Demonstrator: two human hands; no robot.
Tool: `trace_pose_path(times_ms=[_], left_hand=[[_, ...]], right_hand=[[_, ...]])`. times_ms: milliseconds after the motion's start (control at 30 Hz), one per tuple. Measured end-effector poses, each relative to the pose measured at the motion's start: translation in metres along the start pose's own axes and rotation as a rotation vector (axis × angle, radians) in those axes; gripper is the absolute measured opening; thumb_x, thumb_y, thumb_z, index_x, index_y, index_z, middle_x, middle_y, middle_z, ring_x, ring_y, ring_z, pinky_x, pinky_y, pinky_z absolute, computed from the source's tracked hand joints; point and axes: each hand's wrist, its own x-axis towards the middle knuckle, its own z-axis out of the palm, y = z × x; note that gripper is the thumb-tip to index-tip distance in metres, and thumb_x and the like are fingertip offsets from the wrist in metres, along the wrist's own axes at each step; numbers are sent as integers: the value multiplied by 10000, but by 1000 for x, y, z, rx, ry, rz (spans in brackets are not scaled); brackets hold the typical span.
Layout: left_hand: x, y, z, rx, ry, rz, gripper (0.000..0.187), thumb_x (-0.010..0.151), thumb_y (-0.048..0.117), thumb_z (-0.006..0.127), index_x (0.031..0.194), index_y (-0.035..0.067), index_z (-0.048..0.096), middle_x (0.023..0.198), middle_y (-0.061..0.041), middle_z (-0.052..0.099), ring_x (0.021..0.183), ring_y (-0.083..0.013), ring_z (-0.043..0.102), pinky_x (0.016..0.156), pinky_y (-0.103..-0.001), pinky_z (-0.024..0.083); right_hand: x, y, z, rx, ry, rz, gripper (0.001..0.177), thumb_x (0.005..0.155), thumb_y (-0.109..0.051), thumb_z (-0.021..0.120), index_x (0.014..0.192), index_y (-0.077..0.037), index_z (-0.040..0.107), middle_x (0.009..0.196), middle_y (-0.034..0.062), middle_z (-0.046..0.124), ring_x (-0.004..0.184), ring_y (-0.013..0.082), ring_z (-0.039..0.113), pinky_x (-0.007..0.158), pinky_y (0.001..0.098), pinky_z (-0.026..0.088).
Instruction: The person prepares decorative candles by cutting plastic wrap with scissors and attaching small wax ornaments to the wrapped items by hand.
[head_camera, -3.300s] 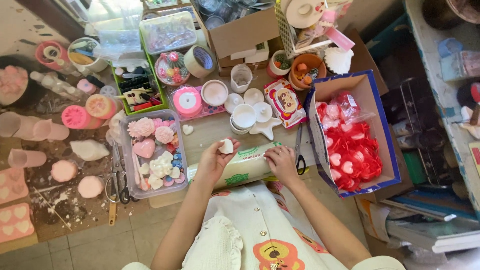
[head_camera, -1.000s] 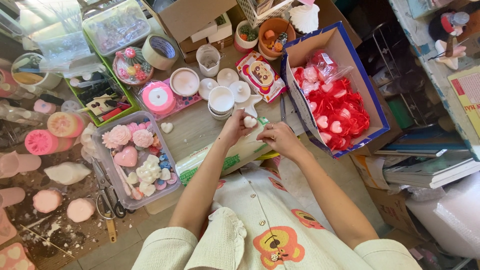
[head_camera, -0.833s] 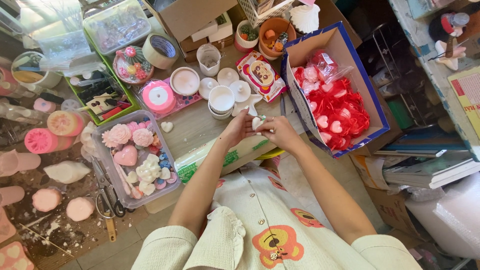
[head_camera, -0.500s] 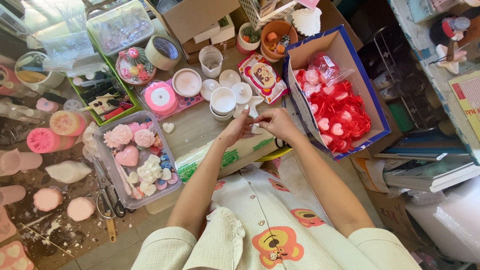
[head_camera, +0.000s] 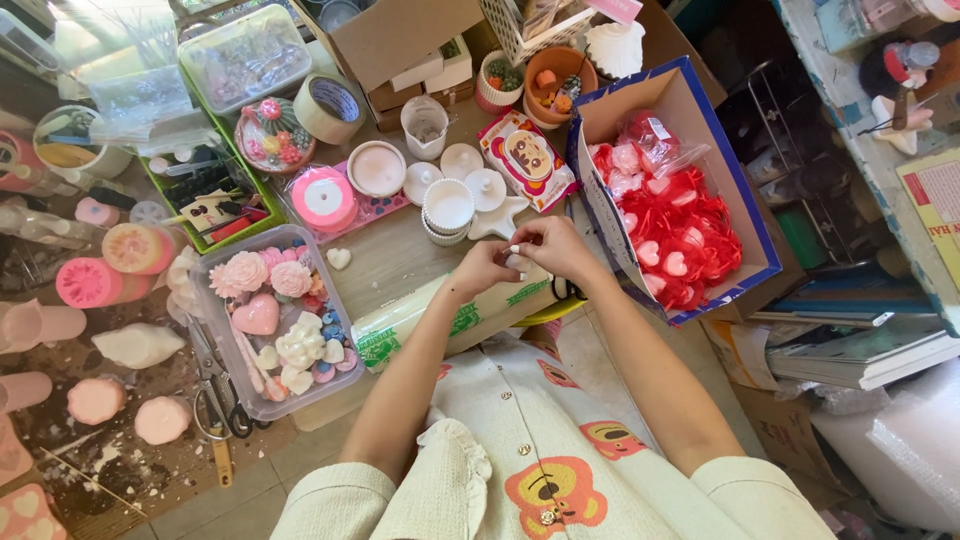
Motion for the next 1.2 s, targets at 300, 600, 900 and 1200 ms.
trace_pose_path(times_ms=[300, 600, 900, 1200], left_hand=[[-18, 20, 13, 383, 254, 26, 385, 735, 146, 873, 1067, 0, 744, 827, -99, 746, 730, -161, 670, 723, -319, 553], [-54, 53, 47, 278, 460, 177, 692, 760, 25, 816, 1341, 86, 445, 891, -147, 759, 781, -220, 743, 722, -348, 580], [-57, 36, 59, 292, 529, 322, 368, 823, 12, 777, 1177, 42, 680, 942, -129, 772, 802, -179, 750, 752, -305, 588], [-40, 35, 33, 211, 456, 70, 265, 787, 79, 830, 1037, 12, 770, 873, -67, 792, 768, -105, 709, 737, -267, 571]], right_hand=[[-6, -22, 3, -304, 81, -92, 144, 827, -68, 745, 966, -69, 783, 846, 147, 755, 791, 267, 736, 729, 369, 554], [32, 45, 2, 171, -96, 275, 139, 795, -23, 757, 919, 36, 775, 769, 94, 759, 653, 132, 695, 638, 313, 564], [63, 80, 10, 314, -247, 795, 116, 782, -68, 770, 848, 1, 704, 688, 72, 686, 558, 119, 633, 484, 259, 395], [47, 94, 4, 299, 57, 236, 191, 888, -160, 720, 968, 11, 750, 801, 50, 735, 630, 113, 648, 594, 283, 544]])
